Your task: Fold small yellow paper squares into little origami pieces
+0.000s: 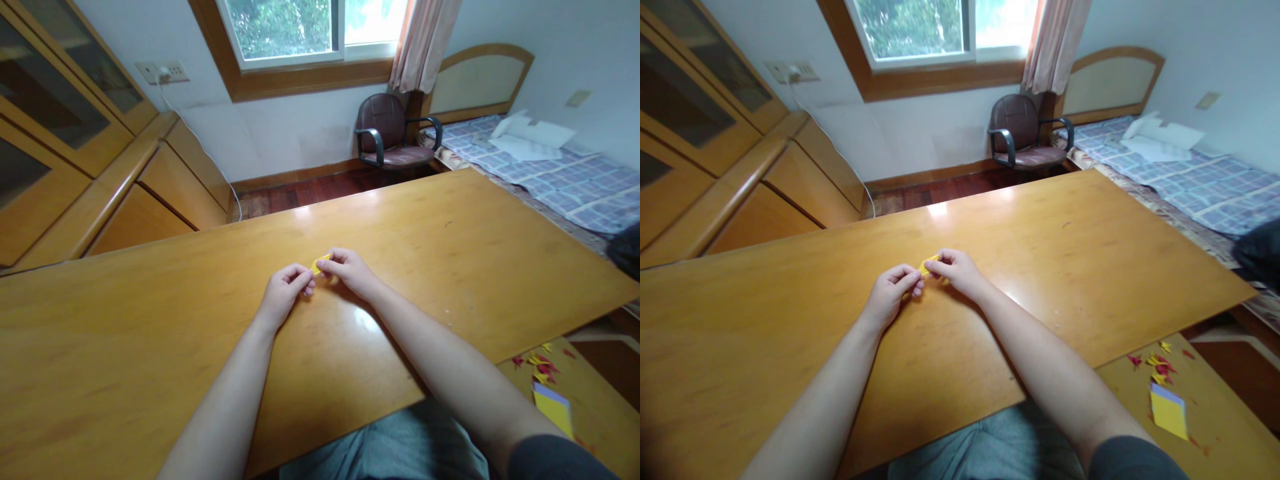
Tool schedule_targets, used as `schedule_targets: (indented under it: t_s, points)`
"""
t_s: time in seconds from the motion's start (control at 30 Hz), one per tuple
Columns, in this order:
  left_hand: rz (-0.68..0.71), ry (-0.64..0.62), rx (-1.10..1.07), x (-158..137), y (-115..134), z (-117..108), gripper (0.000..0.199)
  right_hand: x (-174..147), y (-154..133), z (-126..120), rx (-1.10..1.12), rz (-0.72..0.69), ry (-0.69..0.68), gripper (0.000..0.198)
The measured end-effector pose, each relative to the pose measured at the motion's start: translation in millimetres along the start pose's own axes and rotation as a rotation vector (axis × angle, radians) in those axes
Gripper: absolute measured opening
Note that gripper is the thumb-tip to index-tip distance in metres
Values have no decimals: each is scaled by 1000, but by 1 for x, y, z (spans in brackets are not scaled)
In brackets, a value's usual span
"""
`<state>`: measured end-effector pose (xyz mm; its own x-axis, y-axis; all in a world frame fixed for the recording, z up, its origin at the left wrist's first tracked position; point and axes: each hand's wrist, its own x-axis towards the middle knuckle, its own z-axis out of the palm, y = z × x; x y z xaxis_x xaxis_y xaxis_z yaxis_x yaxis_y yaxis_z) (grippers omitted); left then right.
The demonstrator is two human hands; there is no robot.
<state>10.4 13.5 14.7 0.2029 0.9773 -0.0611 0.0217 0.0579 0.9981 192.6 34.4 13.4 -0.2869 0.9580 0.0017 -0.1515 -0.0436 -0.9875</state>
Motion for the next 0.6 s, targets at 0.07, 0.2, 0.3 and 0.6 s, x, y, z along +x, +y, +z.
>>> schedule_targets:
  t_s: [0.07,0.2,0.3,0.6]
  points:
    - [3,-4,-3,0,-1,-1,24,0,1,0,32,6,-7,30]
    - [17,2,-9,-1,-4,-3,23,0,1,2,101,25,-8,29]
    - [22,0,-21,-1,-5,-2,23,-1,0,3,100,24,-18,30]
    - [27,-58,7,0,-2,0,25,-1,-1,3,26,5,-93,30]
